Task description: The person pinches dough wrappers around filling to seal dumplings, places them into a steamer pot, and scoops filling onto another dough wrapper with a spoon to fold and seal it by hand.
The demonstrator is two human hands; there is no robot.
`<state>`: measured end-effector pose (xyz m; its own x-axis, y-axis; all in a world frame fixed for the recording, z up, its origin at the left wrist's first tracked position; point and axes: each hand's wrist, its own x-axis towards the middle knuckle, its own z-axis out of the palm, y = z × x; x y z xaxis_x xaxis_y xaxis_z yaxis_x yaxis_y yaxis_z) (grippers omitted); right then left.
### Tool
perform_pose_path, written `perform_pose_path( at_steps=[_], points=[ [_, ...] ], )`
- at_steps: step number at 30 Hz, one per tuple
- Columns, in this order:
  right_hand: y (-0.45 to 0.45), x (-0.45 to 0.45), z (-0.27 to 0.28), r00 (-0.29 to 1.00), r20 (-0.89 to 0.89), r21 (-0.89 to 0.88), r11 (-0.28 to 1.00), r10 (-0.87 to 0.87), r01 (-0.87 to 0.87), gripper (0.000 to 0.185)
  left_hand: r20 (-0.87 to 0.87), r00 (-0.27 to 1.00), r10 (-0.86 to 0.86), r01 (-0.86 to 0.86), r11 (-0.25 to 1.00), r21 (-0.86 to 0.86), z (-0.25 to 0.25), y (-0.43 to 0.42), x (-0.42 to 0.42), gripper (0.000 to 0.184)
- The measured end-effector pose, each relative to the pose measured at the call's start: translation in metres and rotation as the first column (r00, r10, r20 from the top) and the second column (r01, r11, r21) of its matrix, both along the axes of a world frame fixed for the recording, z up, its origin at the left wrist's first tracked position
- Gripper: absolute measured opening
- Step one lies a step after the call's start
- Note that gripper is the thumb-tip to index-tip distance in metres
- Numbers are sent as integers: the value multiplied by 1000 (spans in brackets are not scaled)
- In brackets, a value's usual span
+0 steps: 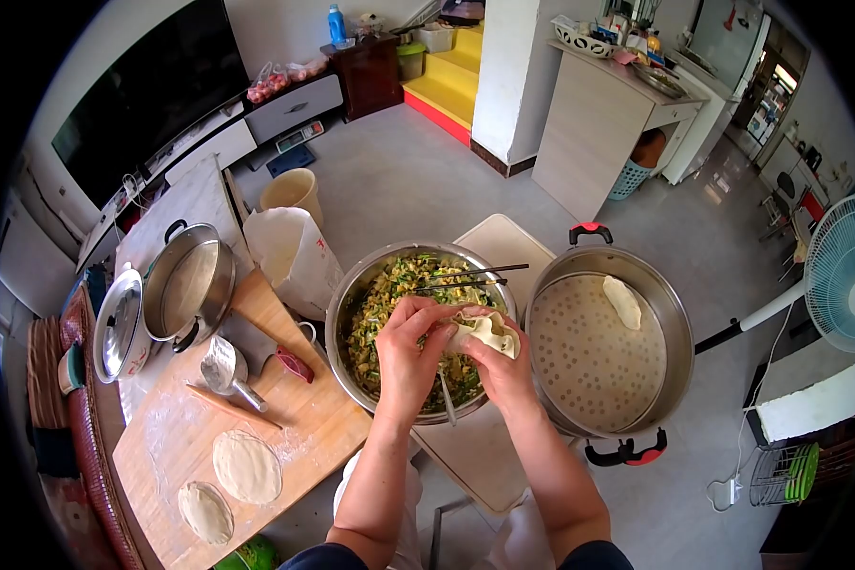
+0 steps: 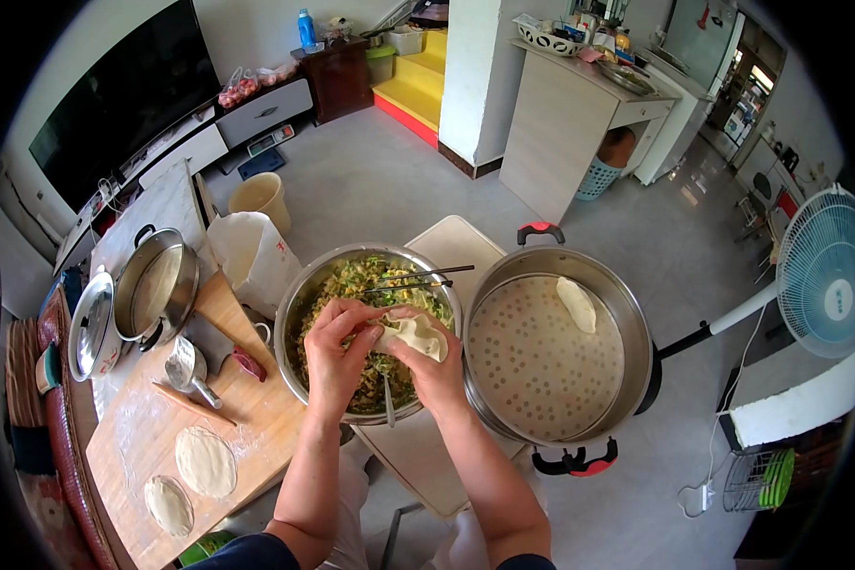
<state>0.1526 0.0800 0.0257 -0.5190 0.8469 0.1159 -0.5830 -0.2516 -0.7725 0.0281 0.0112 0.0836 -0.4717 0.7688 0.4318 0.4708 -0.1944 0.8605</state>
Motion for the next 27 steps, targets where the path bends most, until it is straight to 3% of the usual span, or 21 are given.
perform_pose_path(
  at_steps=[6, 12, 15, 18, 21, 27],
  points=[
    [-2, -1, 7, 998, -63, -40, 999, 29, -31, 37, 28, 999, 31, -32, 999, 29, -2, 0, 4, 15],
    [-3, -2, 9, 998, -60, -88, 995, 32, -37, 36, -189, 979, 77, -64, 995, 74, -10, 4, 5, 11],
    [-1, -2, 8, 999, -47, -82, 996, 12, -16, 36, -207, 977, 61, -46, 996, 78, -6, 2, 6, 11],
    [1, 0, 13, 997, -70, -90, 995, 36, -42, 35, -206, 978, 25, -12, 998, 64, -6, 3, 3, 16],
    [2, 1, 7, 999, -43, -63, 998, 19, -22, 33, -91, 996, -4, 5, 1000, 12, 2, 0, 5, 25],
    [0, -1, 9, 999, -32, -28, 999, 21, -22, 33, -142, 990, -28, 26, 1000, -16, 1, 0, 1, 31]
  ],
)
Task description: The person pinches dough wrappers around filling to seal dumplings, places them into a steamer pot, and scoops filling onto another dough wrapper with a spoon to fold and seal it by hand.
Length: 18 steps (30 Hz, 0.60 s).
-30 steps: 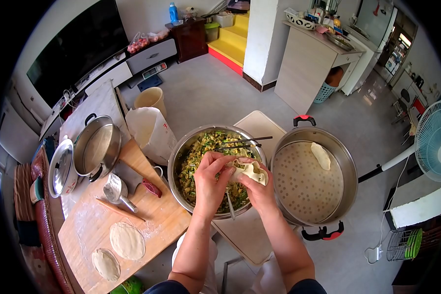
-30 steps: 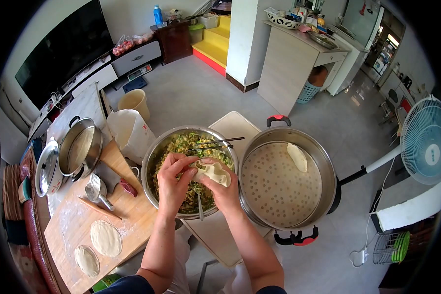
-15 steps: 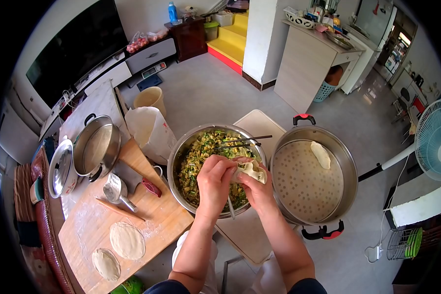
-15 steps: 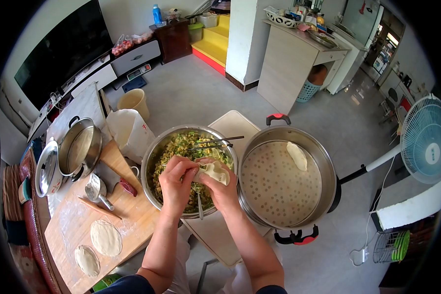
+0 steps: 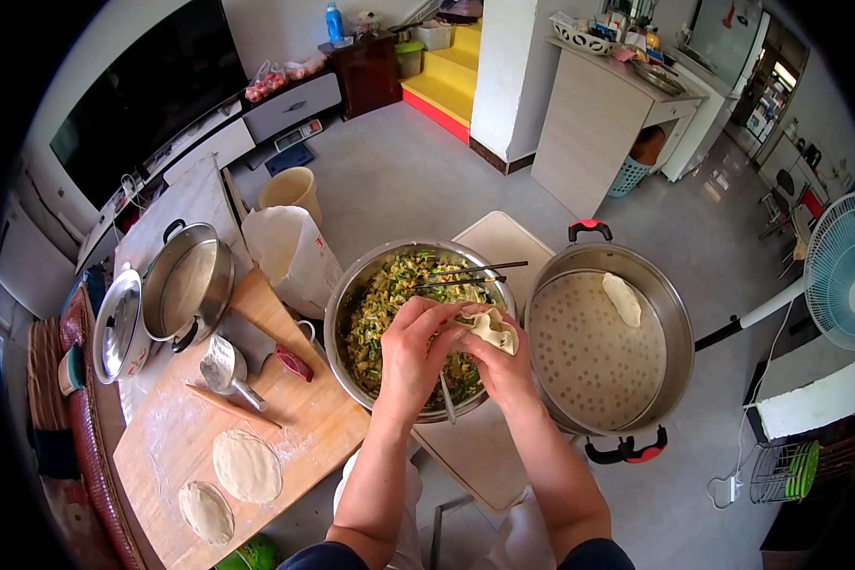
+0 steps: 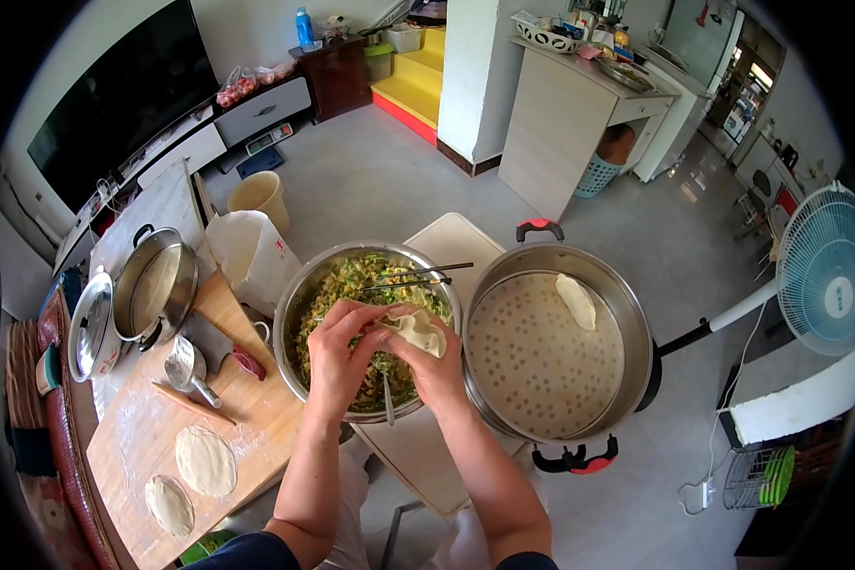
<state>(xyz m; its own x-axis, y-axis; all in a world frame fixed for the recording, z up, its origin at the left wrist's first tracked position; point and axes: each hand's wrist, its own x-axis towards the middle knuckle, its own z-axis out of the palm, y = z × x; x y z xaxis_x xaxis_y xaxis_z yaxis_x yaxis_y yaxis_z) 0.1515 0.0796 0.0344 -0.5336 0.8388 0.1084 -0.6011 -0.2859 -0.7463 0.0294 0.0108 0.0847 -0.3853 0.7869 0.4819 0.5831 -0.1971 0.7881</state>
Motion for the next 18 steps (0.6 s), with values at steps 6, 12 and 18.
perform_pose_path(
  at_steps=[6, 12, 18],
  points=[
    [1, 1, -4, 1000, 6, -12, 1000, 8, -8, 34, 28, 999, 28, -30, 998, 60, -1, 2, 4, 28],
    [1, 1, -1, 998, 30, -50, 998, 48, -47, 39, -67, 995, 67, -59, 991, 124, -12, 5, 3, 21],
    [1, 0, -5, 998, 54, -7, 999, 35, -35, 39, -81, 993, 83, -71, 987, 142, -20, 8, 4, 16]
  ],
)
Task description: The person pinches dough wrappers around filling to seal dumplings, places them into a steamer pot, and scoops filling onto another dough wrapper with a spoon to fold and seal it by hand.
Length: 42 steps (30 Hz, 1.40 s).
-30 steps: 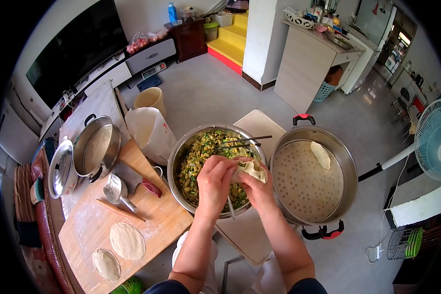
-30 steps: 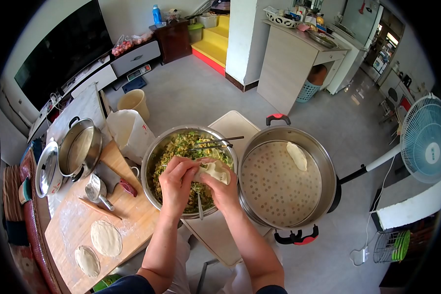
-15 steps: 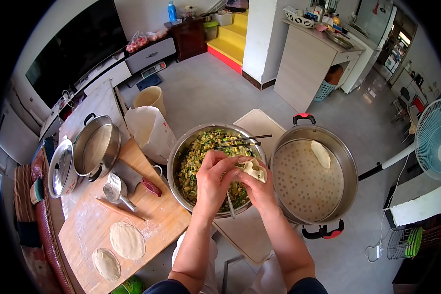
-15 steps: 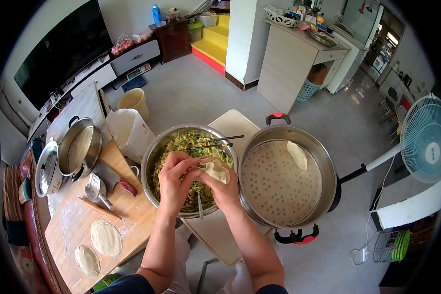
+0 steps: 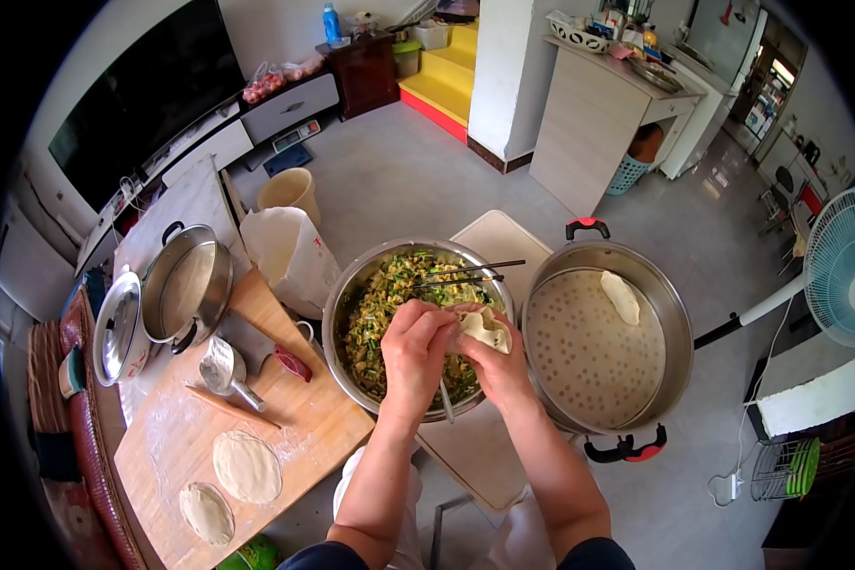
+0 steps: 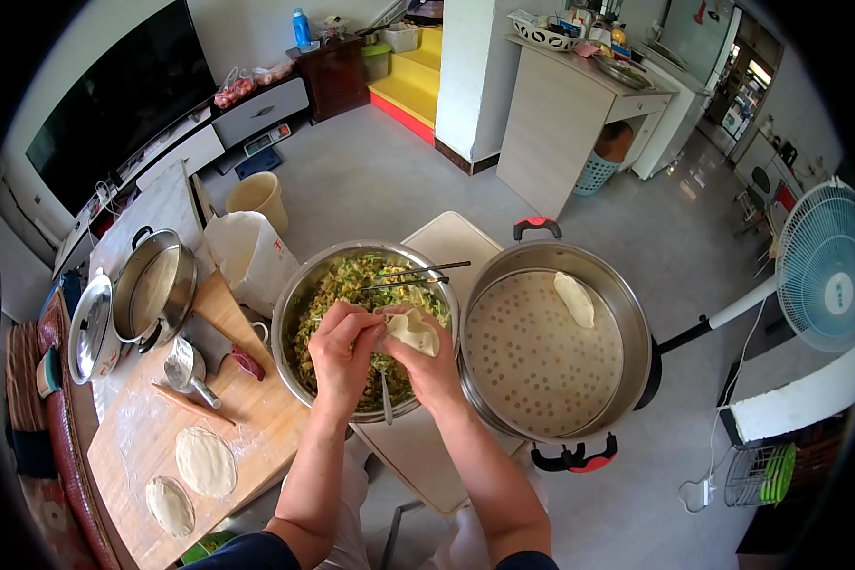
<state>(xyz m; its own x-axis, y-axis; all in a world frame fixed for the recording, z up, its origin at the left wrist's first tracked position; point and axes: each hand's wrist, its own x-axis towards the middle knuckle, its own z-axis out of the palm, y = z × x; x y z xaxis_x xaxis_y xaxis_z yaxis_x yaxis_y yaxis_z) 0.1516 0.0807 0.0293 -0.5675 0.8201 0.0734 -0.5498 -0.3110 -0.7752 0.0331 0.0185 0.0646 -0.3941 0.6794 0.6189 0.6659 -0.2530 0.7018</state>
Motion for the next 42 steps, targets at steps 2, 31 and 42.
perform_pose_path(
  at_steps=[2, 31, 42],
  points=[
    [0, 1, -1, 1000, 14, 5, 1000, -4, 4, 38, -24, 1000, 0, 1, 1000, 4, -3, 0, -1, 17],
    [3, -1, -4, 991, 90, 161, 984, -95, 80, 30, -82, 996, 30, -30, 1000, -4, 1, 1, 3, 14],
    [4, 0, -4, 963, 183, 375, 919, -200, 119, 33, -34, 998, 45, -46, 998, -34, 3, 0, 5, 17]
  ],
)
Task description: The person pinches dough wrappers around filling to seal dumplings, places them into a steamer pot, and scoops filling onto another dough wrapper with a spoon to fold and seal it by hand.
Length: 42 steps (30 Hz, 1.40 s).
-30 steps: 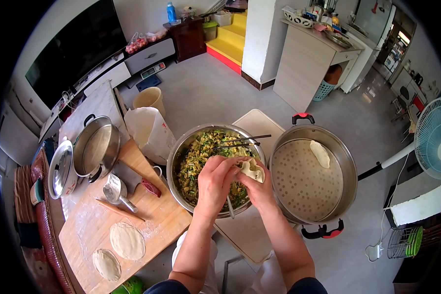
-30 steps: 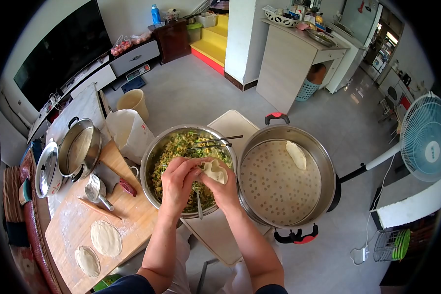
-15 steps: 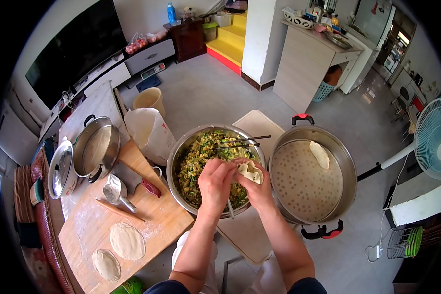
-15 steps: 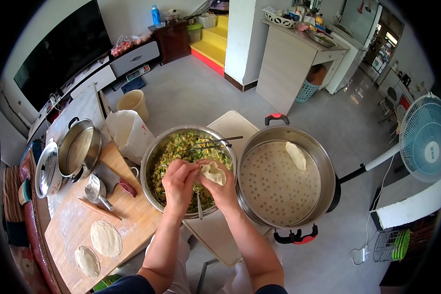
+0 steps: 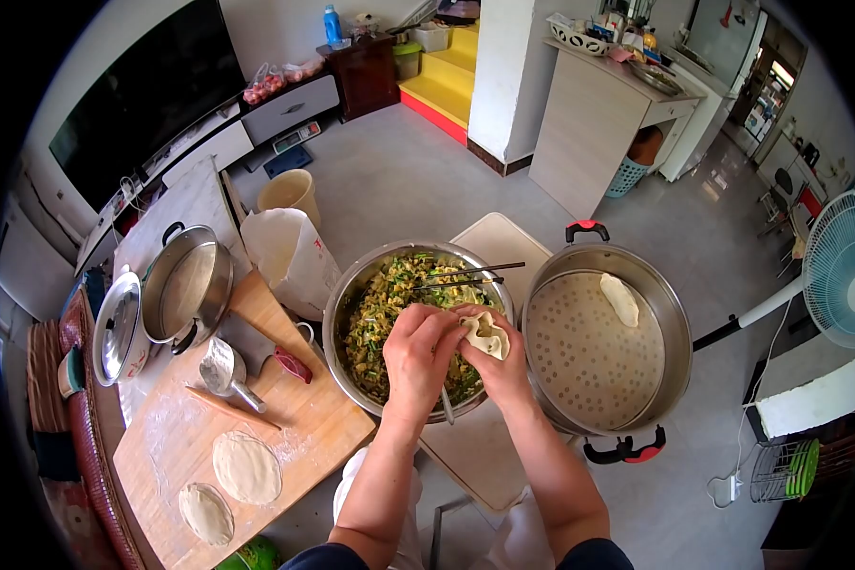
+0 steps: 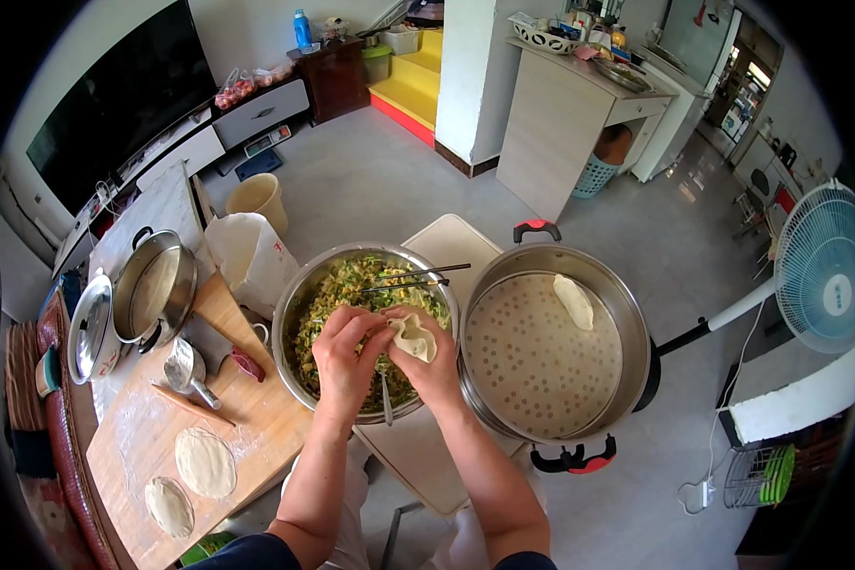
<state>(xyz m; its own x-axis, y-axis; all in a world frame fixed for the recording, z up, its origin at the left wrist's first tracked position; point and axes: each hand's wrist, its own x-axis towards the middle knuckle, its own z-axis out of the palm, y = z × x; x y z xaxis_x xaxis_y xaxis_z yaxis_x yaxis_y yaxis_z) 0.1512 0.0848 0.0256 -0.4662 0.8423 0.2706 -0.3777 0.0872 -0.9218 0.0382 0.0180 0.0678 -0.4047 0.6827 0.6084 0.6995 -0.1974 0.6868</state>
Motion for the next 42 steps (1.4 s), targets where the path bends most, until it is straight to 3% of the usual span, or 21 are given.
perform_pose_path(
  at_steps=[9, 12, 18, 24, 30, 33, 36, 38, 39, 40, 42],
  points=[
    [-3, 0, 3, 1000, 3, -31, 999, 16, -16, 35, -93, 993, 78, -70, 994, 79, -10, 1, 2, 17],
    [-3, 1, 3, 1000, -23, -95, 995, 18, -20, 36, 17, 997, 78, -79, 994, 76, -4, 0, 6, 19],
    [-2, 3, 0, 999, 46, -69, 998, -1, 4, 38, -167, 985, 35, -20, 996, 92, 2, 1, 1, 24],
    [-2, 0, 8, 999, 22, 94, 995, -24, 22, 35, -168, 985, 41, -23, 994, 107, -4, 2, 0, 21],
    [2, 3, 0, 998, -44, -107, 993, 37, -42, 39, -279, 954, 110, -85, 991, 101, 6, 0, 1, 28],
    [0, 5, 2, 984, -176, -232, 969, 39, -80, 42, -222, 974, 33, -17, 997, 70, 12, -2, 0, 40],
    [3, 3, 0, 966, -257, -160, 984, 36, -79, 35, -74, 994, -76, 74, 997, -30, 11, -7, -7, 58],
    [3, 4, 4, 951, -303, -131, 987, 54, -98, 36, 205, 957, -204, 200, 979, 39, 1, -7, -18, 82],
    [3, 5, 6, 943, -326, -116, 988, 64, -107, 36, 335, 903, -268, 253, 963, 87, -5, -6, -21, 95],
    [3, 6, 8, 933, -349, -123, 983, 87, -138, 37, 547, 757, -358, 345, 929, 131, -8, -4, -22, 119],
    [3, 7, 10, 908, -397, -134, 970, 136, -203, 38, 652, 577, -492, 507, 841, 186, -21, 2, -21, 126]
  ],
)
